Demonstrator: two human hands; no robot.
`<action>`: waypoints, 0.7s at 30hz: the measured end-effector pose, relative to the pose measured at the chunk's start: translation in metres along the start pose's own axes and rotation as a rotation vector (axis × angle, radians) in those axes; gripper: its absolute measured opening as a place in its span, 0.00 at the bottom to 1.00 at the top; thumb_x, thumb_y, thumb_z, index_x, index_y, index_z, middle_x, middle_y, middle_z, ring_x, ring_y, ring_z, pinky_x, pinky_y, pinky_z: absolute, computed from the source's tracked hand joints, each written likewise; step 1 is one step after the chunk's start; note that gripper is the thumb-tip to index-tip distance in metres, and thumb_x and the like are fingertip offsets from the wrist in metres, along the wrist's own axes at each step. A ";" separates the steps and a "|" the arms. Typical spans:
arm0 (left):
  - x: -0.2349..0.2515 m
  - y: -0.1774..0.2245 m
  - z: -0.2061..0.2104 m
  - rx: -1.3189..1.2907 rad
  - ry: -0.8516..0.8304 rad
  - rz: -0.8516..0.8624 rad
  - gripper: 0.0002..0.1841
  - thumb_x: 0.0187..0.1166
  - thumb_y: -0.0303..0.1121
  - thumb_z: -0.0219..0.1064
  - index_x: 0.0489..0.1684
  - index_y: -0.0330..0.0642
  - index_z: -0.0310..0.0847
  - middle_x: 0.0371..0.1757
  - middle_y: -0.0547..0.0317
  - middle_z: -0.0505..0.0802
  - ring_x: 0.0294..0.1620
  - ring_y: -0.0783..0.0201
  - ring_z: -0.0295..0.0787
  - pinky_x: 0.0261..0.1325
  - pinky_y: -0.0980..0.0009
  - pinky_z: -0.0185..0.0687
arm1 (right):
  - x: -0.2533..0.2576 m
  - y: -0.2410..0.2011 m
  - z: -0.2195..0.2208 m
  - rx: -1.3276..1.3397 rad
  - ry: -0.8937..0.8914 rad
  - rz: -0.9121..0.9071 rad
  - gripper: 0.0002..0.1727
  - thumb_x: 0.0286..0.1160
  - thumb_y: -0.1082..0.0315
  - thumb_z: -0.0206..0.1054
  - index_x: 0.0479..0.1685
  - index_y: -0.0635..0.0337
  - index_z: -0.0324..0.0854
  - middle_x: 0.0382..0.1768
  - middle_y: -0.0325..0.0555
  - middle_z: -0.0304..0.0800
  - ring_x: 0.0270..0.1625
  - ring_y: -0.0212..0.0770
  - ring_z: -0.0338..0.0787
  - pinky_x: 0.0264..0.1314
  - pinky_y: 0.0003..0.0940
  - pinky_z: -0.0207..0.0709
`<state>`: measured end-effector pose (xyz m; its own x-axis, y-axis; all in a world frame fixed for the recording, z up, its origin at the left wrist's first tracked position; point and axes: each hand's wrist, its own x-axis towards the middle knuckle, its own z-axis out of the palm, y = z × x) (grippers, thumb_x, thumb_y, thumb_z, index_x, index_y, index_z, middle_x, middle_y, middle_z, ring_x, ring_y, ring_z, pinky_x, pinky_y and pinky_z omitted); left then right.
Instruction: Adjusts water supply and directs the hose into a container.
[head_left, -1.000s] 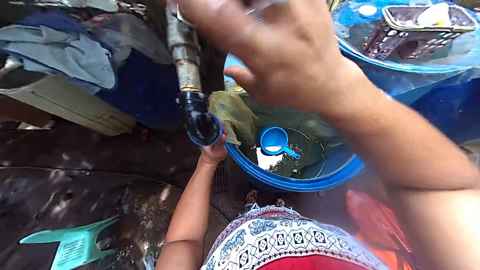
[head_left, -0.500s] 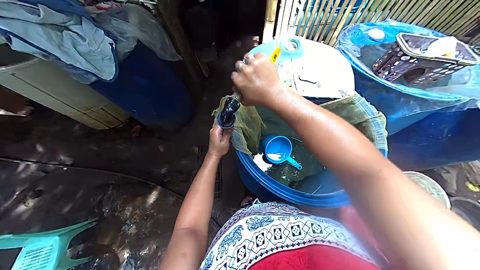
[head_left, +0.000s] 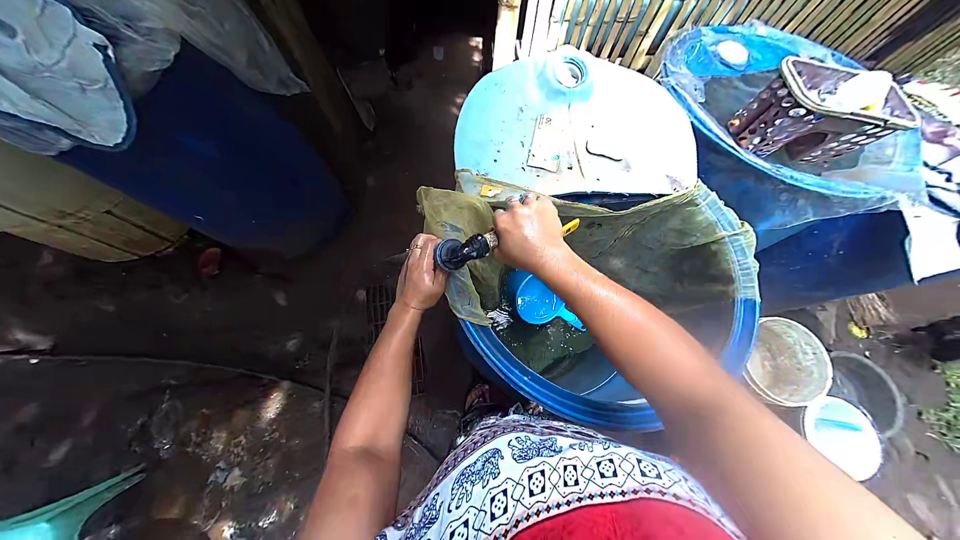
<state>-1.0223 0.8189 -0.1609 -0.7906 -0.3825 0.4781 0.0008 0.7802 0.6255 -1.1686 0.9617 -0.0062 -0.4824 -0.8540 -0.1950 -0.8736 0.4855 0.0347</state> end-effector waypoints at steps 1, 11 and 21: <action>-0.004 -0.002 -0.002 -0.016 -0.020 -0.013 0.20 0.80 0.33 0.57 0.56 0.21 0.81 0.62 0.25 0.85 0.69 0.35 0.82 0.77 0.48 0.72 | 0.001 -0.004 0.005 0.010 -0.027 0.013 0.19 0.71 0.58 0.69 0.46 0.68 0.88 0.59 0.68 0.88 0.64 0.69 0.86 0.54 0.65 0.76; -0.018 -0.014 -0.035 -0.184 -0.255 -0.223 0.25 0.83 0.26 0.57 0.80 0.26 0.70 0.83 0.34 0.76 0.88 0.43 0.67 0.91 0.51 0.56 | 0.028 -0.032 0.019 -0.036 -0.088 0.035 0.20 0.70 0.59 0.69 0.40 0.73 0.85 0.52 0.71 0.88 0.62 0.71 0.86 0.51 0.66 0.75; -0.028 -0.017 -0.007 -0.192 -0.090 -0.389 0.25 0.80 0.23 0.64 0.78 0.28 0.72 0.82 0.35 0.77 0.87 0.42 0.67 0.91 0.50 0.56 | 0.030 -0.040 0.022 0.022 -0.105 -0.011 0.27 0.56 0.68 0.79 0.60 0.66 0.84 0.60 0.68 0.86 0.70 0.72 0.81 0.52 0.67 0.80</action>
<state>-0.9961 0.8127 -0.1806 -0.8048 -0.5781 0.1341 -0.2002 0.4772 0.8557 -1.1463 0.9208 -0.0344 -0.4620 -0.8356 -0.2972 -0.8767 0.4809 0.0108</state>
